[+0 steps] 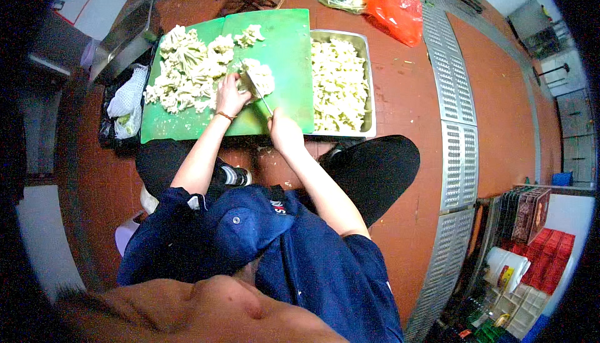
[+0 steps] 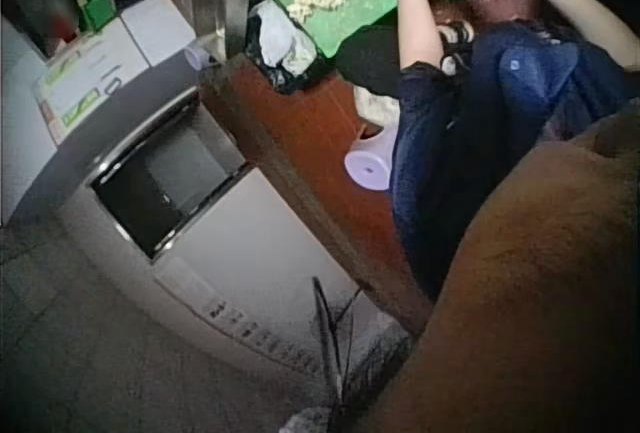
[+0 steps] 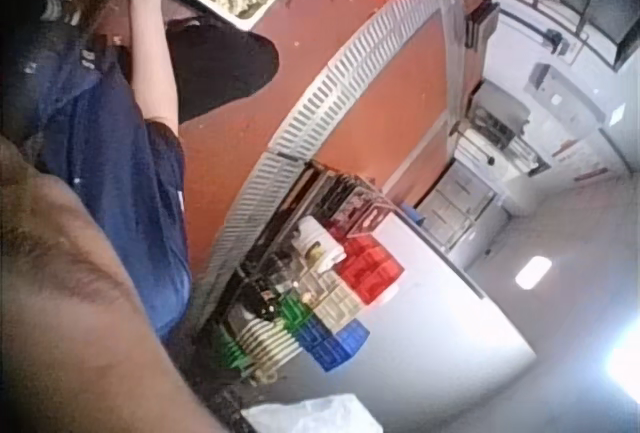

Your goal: The person breaks cauliflower into florets by hand, chops them with a cleaver on a green cutting board, and places the pieces into a metal tray while sitting on the floor.

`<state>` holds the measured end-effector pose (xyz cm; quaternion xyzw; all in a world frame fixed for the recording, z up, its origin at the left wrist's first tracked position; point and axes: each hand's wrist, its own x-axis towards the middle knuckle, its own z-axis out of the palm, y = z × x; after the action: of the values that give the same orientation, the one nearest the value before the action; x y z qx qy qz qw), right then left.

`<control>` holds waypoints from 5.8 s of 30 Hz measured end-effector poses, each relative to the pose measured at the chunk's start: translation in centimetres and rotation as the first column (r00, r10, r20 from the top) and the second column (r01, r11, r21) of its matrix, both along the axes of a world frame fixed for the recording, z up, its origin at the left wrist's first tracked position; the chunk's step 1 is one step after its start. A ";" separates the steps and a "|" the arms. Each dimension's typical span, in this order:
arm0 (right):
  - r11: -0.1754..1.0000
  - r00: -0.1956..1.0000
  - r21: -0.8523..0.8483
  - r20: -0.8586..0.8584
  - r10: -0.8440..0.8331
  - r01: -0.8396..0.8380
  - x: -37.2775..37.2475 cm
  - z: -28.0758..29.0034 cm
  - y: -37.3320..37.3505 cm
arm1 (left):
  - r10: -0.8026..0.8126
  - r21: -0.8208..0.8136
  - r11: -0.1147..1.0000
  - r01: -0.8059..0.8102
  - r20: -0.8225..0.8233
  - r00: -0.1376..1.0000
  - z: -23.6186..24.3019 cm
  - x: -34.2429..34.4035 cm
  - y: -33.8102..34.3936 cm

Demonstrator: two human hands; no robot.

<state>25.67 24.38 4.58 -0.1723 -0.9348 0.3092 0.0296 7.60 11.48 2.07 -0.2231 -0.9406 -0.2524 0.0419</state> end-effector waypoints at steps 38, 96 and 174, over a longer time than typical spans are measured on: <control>0.966 0.973 -0.149 -0.069 -0.221 0.209 6.4 -1.2 5.3 | -0.188 -0.085 0.980 0.182 -0.068 0.980 0.5 3.1 0.0; 0.998 0.987 -0.002 0.142 -0.068 0.069 6.7 -1.7 2.4 | -0.075 -0.006 0.997 0.076 0.126 0.989 -1.4 3.4 3.2; 0.990 0.985 -0.037 0.109 -0.130 0.135 6.4 -2.0 3.3 | -0.160 -0.255 0.946 0.202 0.177 0.971 3.8 0.7 1.2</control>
<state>32.05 27.67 2.53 -0.2509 -0.9144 0.3176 -0.0036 8.33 12.71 5.86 -0.2921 -0.9422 -0.1405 -0.0852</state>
